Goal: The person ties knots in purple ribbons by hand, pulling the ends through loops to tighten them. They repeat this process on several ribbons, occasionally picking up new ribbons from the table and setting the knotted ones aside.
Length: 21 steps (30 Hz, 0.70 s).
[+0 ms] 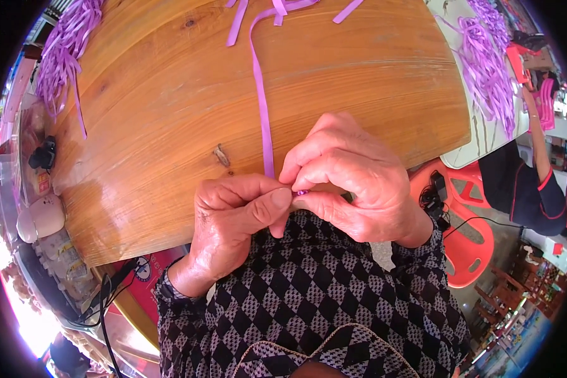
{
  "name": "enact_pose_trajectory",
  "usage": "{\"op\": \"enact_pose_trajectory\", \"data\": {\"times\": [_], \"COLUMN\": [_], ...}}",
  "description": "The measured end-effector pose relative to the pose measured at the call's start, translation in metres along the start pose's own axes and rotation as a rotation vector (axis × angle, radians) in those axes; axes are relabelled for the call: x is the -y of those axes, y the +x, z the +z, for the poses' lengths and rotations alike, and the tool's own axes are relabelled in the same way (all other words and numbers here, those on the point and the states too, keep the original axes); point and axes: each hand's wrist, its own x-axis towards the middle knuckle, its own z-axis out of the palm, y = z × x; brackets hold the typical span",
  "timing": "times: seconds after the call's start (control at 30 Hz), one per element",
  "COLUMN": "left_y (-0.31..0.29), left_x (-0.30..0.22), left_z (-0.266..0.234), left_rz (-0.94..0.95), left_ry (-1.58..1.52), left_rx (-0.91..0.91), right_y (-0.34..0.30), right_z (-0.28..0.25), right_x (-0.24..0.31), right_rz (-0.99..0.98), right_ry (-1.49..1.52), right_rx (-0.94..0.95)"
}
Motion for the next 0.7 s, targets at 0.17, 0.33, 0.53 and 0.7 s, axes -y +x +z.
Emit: {"op": "enact_pose_trajectory", "data": {"times": [0.17, 0.33, 0.53, 0.7], "left_y": [-0.0025, -0.0007, 0.0032, 0.004], "left_x": [-0.0069, -0.0034, -0.0005, 0.0006], "left_z": [-0.0045, 0.0017, -0.0052, -0.0021], "left_rz": [-0.072, -0.11, -0.1, -0.084], "left_ry": [0.085, -0.017, -0.061, -0.103], "left_rx": [0.036, -0.071, -0.064, -0.094], "right_y": [-0.0037, -0.002, -0.0031, -0.0023], "right_z": [0.0006, 0.0003, 0.0009, 0.0053], "right_x": [-0.0012, -0.0013, -0.0039, -0.0042], "right_rz": [0.072, 0.089, 0.079, -0.018], "right_ry": [0.128, 0.147, 0.068, 0.012], "right_rx": [0.029, 0.037, 0.025, 0.005]}}
